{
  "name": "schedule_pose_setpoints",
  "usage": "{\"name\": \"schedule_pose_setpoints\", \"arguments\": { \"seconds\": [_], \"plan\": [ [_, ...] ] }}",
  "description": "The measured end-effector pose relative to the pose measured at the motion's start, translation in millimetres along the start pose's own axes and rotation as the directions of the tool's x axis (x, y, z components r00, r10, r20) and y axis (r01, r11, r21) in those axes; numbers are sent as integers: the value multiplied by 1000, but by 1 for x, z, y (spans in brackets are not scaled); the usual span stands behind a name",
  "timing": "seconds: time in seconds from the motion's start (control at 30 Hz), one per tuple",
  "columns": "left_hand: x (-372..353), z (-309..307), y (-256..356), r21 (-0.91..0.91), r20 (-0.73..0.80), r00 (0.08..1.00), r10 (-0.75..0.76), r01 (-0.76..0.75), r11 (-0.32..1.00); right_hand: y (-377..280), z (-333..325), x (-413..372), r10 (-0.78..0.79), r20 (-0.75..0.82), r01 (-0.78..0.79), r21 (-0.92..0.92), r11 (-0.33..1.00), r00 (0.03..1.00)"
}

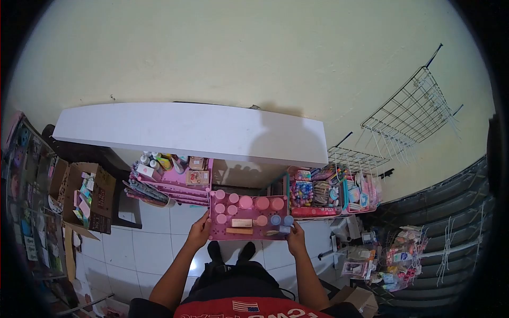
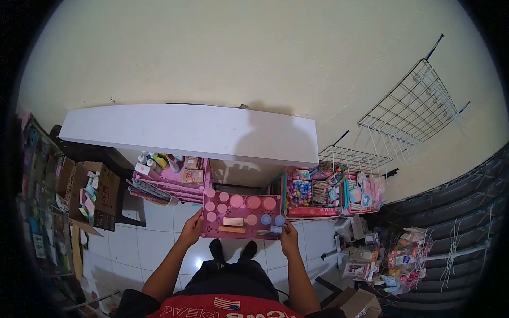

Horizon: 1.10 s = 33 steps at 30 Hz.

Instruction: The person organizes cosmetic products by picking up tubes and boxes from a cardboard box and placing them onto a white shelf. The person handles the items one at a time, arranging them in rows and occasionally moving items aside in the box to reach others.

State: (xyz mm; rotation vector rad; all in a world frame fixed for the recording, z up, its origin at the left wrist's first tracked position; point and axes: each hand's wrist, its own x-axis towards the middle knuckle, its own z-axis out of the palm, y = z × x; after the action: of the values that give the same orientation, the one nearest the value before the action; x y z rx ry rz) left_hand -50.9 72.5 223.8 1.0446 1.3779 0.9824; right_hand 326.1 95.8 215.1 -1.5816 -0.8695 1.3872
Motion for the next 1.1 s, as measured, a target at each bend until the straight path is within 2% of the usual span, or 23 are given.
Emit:
{"name": "schedule_pose_setpoints", "arguments": {
  "seconds": [0.07, 0.13, 0.17, 0.23, 0.27, 0.37, 0.4, 0.43, 0.5, 0.53, 0.57, 0.63, 0.67, 0.73, 0.77, 0.83, 0.87, 0.93, 1.0, 1.1],
  "plan": [
    [6, 0, 2, -18, 28, 998, -58, 59, 998, 7, -1, 8, 4, -30, -4, 16, 1000, 1000],
    [13, 6, 4, 5, -46, 997, 58, -58, 998, 22, -10, 23, -115, -34, 110, -115, 987, 993],
    [17, 8, 9, 6, -43, 998, 52, -52, 999, 25, -14, 26, -109, -37, 104, -115, 988, 993],
    [23, 9, 30, 6, -27, 988, -149, 149, 989, 9, -8, 31, -98, -57, 92, -104, 990, 994],
    [38, 12, -7, 110, -89, 979, 183, -173, 979, -3, -7, 30, -53, -51, 48, -89, 995, 997],
    [51, 16, -4, 105, -99, 985, 142, -132, 986, 4, -7, 46, -118, -100, 113, -51, 992, 988],
    [47, 16, 36, 39, -39, 984, -176, 178, 983, -12, -7, 42, -64, -62, 58, -95, 994, 996],
    [51, 18, 34, 40, -34, 983, -182, 183, 982, -13, -8, 44, -58, -66, 51, -95, 994, 996],
    [59, 20, 28, 133, -112, 993, 32, -17, 991, -12, -7, 49, -95, -62, 88, -108, 990, 994],
    [62, 18, 25, 73, -92, 995, -45, 51, 996, -11, -7, 51, -89, -63, 82, -107, 991, 994],
    [64, 19, 22, 74, -91, 995, -51, 58, 996, -9, -7, 54, -80, -69, 75, -73, 994, 994],
    [69, 22, 24, 103, -138, 989, 49, -35, 994, -14, -4, 56, -65, -74, 62, -40, 997, 995],
    [70, 22, 25, 104, -137, 990, 43, -28, 994, -16, -4, 57, -74, -80, 70, -41, 997, 994],
    [70, 22, 36, 89, -128, 990, -63, 75, 993, -27, -4, 56, -77, -87, 73, -44, 996, 993],
    [72, 23, 33, 89, -128, 989, -68, 80, 993, -34, -4, 56, -60, -47, 58, -50, 997, 997],
    [80, 26, 31, 162, -162, 981, 108, -81, 983, -30, -8, 62, -43, -8, 42, -55, 998, 999],
    [81, 26, 30, 163, -160, 981, 106, -79, 983, -23, -9, 68, -85, -18, 83, -79, 993, 996],
    [82, 28, 42, 75, -143, 988, -65, 76, 994, -27, -6, 72, -126, -31, 122, -103, 987, 992],
    [86, 29, 40, 79, -149, 987, -58, 70, 994, -31, -5, 76, -85, -34, 84, -25, 996, 996],
    [98, 30, 28, 99, -174, 985, -9, 26, 995, -24, -6, 92, -120, -18, 119, -46, 992, 993]
  ]
}}
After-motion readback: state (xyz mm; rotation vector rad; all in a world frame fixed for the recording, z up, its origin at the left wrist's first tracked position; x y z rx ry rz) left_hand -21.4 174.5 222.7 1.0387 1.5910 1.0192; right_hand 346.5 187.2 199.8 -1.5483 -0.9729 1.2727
